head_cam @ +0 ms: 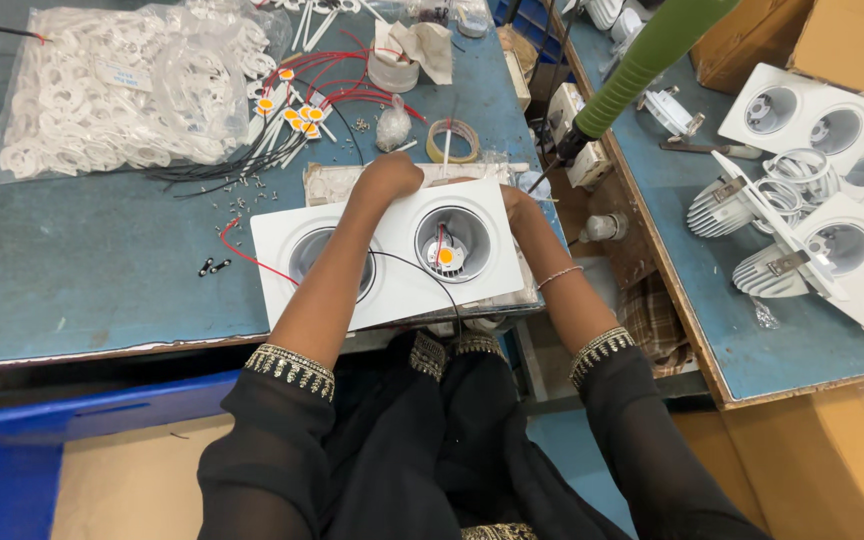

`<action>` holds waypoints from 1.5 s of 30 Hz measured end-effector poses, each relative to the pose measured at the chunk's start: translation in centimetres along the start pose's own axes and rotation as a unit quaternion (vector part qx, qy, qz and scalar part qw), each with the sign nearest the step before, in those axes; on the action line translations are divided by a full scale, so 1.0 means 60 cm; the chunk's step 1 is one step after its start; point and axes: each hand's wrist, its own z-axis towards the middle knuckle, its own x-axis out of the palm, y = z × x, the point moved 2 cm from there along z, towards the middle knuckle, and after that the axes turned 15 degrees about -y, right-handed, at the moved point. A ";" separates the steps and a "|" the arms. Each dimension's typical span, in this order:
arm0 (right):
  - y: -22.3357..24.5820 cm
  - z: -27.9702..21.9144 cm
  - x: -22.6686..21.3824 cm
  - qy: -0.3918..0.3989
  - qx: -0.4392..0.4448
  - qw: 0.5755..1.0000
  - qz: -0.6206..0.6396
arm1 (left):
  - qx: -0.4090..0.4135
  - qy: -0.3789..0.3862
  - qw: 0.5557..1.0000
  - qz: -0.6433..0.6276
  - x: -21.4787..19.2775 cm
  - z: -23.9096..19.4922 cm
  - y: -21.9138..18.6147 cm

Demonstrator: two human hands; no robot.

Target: The person assembles an LED lighting fixture by inserting internal components, connecting electrical wires, and securing the assembly with an electric screwdriver.

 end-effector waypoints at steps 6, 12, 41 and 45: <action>0.046 -0.021 0.063 0.027 -0.012 0.998 0.050 | 0.016 -0.084 0.995 -0.049 -0.040 -0.054 -0.020; 0.033 -0.005 0.059 0.073 0.022 0.996 0.047 | -0.011 -0.053 0.998 -0.041 -0.054 -0.068 -0.032; 0.003 0.018 0.038 -0.169 0.022 0.971 -0.169 | 0.006 -0.074 0.997 -0.019 -0.080 -0.092 -0.054; 0.044 -0.037 0.097 -0.059 -0.026 0.997 0.052 | -0.008 -0.043 0.999 -0.010 -0.081 -0.087 -0.056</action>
